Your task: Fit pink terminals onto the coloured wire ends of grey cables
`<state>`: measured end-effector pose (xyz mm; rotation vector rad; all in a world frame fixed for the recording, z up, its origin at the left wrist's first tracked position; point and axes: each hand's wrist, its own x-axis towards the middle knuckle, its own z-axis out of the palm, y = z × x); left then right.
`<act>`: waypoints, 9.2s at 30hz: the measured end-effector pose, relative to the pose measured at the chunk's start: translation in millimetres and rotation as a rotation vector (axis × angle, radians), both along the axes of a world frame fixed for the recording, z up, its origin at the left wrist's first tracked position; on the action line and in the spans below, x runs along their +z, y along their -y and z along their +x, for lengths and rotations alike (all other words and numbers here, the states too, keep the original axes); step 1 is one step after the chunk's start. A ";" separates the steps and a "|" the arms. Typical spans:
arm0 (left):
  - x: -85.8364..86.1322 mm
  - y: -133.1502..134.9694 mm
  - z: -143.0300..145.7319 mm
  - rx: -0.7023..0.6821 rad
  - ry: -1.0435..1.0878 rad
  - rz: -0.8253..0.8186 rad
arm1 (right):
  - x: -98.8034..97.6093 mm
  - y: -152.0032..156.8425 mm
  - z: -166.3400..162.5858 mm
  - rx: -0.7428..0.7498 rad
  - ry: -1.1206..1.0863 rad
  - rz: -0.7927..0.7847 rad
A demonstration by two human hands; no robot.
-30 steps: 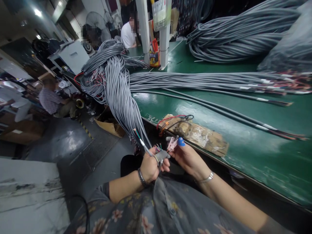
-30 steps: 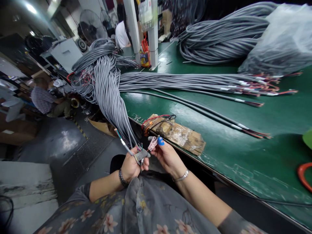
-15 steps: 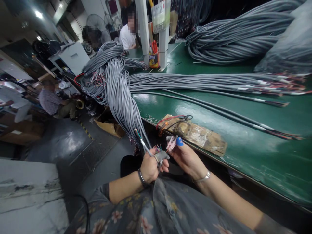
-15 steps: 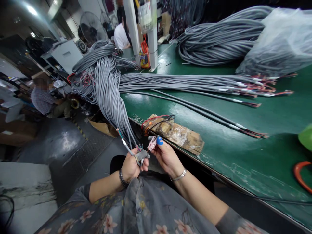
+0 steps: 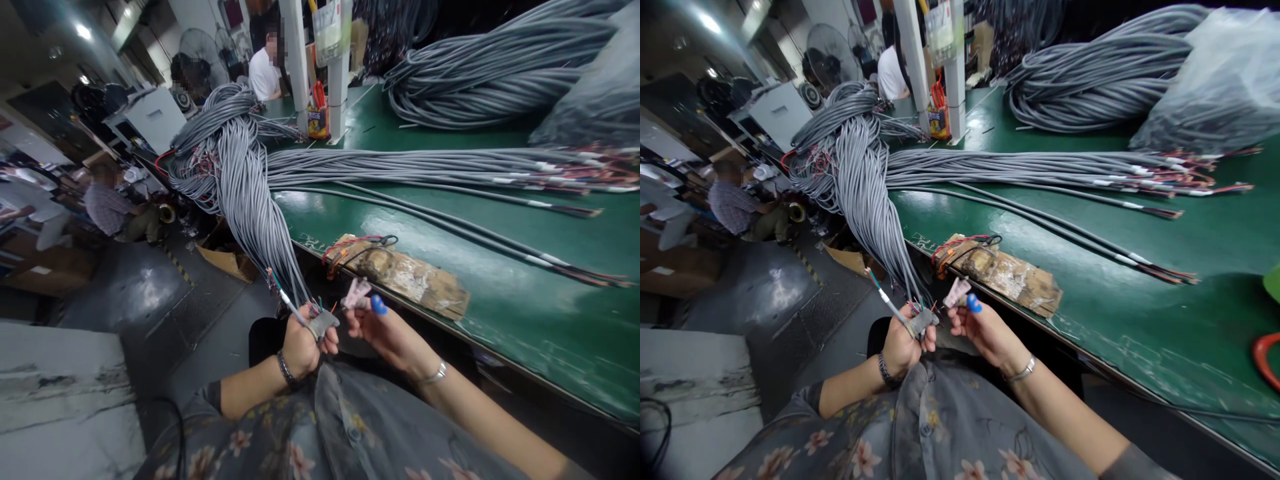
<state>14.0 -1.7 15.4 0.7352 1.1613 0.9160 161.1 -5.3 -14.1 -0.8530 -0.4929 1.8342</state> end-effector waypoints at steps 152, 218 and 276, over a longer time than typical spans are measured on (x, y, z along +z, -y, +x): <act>-23.6 20.6 -1.9 -0.050 0.072 -0.082 | 3.3 35.5 -2.8 0.076 0.671 0.350; -7.5 0.6 -8.5 -0.215 -0.091 -0.072 | 14.0 8.1 -16.2 0.052 0.396 0.066; -7.0 -1.9 -6.0 0.040 0.077 -0.079 | -3.8 -0.3 5.4 -0.099 0.065 -0.032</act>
